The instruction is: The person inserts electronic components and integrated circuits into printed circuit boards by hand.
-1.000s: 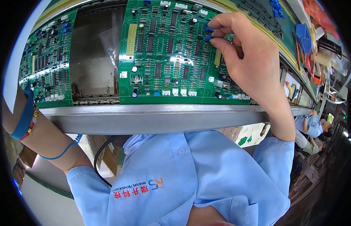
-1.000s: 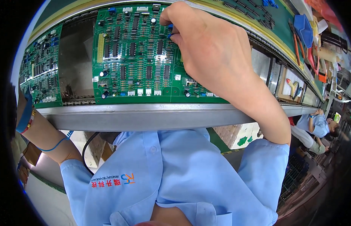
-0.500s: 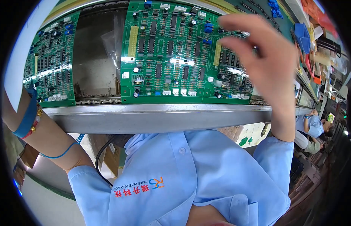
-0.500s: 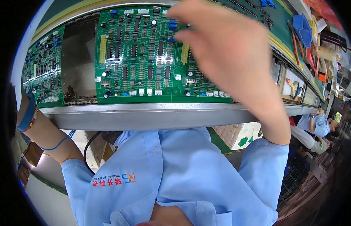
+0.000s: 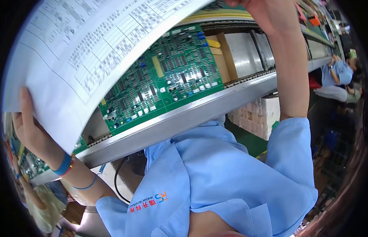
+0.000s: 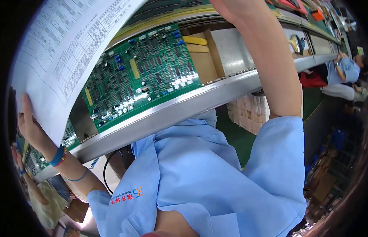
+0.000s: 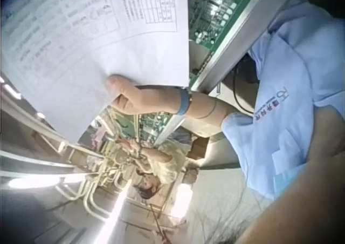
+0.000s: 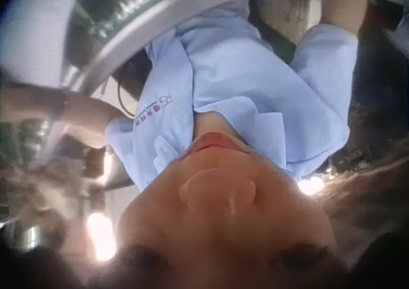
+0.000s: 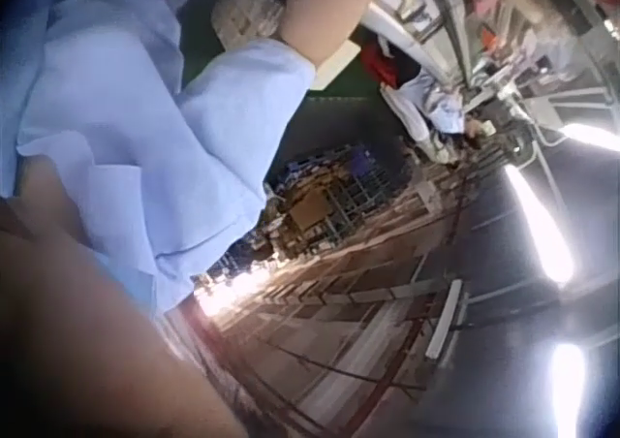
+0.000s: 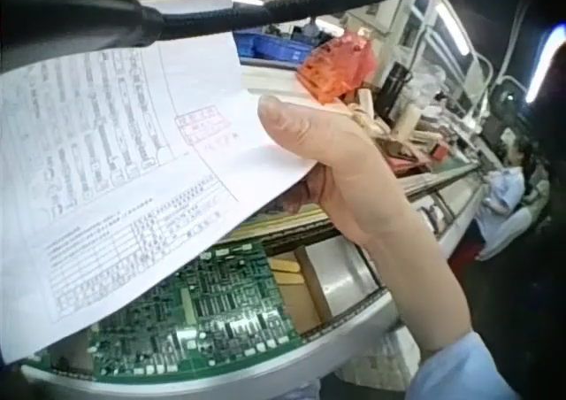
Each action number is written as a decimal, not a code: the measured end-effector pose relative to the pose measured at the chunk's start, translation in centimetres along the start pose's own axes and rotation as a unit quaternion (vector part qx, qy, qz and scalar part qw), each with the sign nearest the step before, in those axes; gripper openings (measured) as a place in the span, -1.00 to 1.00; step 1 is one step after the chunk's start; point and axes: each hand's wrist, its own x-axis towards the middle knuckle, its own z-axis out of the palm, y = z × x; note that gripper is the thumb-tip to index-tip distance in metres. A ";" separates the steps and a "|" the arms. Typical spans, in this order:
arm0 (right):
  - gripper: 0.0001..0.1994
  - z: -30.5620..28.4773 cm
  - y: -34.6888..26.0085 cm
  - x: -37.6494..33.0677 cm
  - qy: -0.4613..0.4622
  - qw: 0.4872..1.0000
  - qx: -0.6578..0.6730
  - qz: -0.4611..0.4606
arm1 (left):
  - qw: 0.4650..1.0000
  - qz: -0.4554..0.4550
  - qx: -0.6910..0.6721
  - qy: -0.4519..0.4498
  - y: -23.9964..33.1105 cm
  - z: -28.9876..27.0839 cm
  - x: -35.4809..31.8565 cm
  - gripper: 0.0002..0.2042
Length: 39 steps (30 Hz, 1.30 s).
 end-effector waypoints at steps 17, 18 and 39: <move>-0.76 -38.9 18.0 -17.0 0.555 0.705 0.434 -0.081 | 0.964 0.009 -0.026 -0.263 3.2 9.1 -0.6 -0.58; -0.72 -40.2 18.7 -18.4 0.596 0.671 0.432 -0.086 | 0.961 0.006 -0.027 -0.276 3.3 9.5 -0.5 -0.61; -0.83 -43.8 22.6 -19.4 0.651 0.699 0.249 -0.159 | 0.945 -0.068 0.045 -0.316 9.6 15.4 -3.1 -0.77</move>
